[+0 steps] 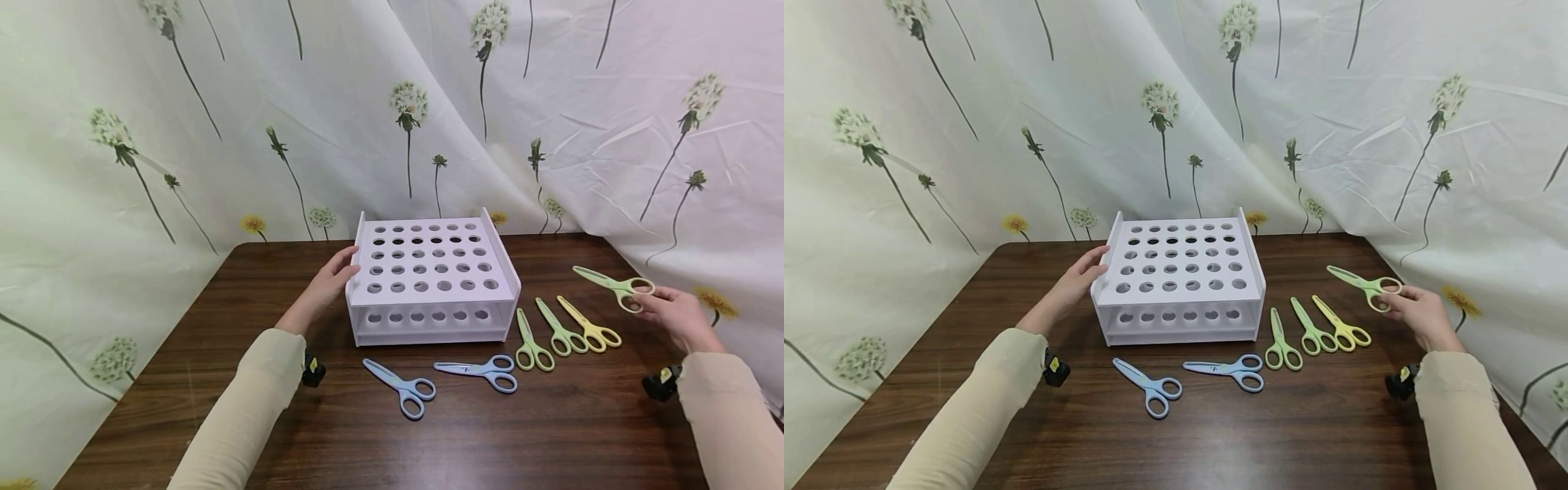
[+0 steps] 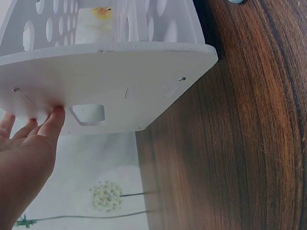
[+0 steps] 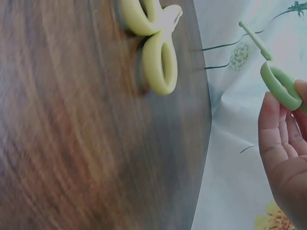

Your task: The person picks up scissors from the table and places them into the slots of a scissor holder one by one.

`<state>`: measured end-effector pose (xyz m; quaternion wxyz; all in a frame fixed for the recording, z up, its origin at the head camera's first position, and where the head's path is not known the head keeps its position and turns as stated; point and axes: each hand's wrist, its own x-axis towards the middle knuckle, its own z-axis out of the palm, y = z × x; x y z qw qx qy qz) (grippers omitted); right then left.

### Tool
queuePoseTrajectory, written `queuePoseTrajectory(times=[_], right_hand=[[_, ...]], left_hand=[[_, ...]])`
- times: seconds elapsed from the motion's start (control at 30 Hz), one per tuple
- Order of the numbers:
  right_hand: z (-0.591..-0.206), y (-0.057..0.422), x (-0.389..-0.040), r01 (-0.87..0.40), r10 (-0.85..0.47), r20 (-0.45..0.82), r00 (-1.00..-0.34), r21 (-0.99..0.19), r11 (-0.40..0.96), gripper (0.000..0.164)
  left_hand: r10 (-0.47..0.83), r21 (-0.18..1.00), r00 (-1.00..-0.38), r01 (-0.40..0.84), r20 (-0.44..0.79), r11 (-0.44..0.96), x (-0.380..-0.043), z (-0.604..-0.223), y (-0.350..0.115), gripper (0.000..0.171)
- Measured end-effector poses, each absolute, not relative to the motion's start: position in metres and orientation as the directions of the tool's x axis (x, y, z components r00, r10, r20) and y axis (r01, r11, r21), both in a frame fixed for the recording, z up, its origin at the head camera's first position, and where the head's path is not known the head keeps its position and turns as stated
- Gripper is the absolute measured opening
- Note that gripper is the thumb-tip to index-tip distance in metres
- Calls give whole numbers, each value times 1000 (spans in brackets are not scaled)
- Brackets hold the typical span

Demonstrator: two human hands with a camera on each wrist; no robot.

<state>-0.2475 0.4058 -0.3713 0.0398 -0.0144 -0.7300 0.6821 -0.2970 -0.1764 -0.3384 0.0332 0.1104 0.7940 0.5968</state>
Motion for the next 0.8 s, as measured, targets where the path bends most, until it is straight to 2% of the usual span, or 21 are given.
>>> queuePoseTrajectory(times=[0.1, 0.27, 0.33, 0.43, 0.67, 0.8], right_hand=[[-370, 405, -252, -23, 92, 30, -995, -997, 71, 12], [-361, 400, -252, 3, 129, 27, -991, -973, 230, 12], [-352, 393, -248, -4, 132, 37, -991, -971, 238, 15], [-348, 390, -250, -35, 136, 64, -989, -978, 204, 13], [-347, 391, -258, -141, 93, 136, -986, -989, -43, 9], [-335, 382, -253, -150, 79, 144, -986, -986, -76, 10]], left_hand=[[215, 956, -974, 135, 79, 259, -297, -338, -176, 50], [209, 958, -975, 127, 74, 258, -298, -338, -176, 49], [208, 956, -975, 130, 75, 261, -298, -337, -176, 49], [210, 956, -975, 131, 76, 263, -297, -337, -176, 49], [212, 958, -974, 130, 76, 256, -297, -338, -176, 49], [213, 958, -974, 130, 75, 255, -297, -338, -176, 49]])
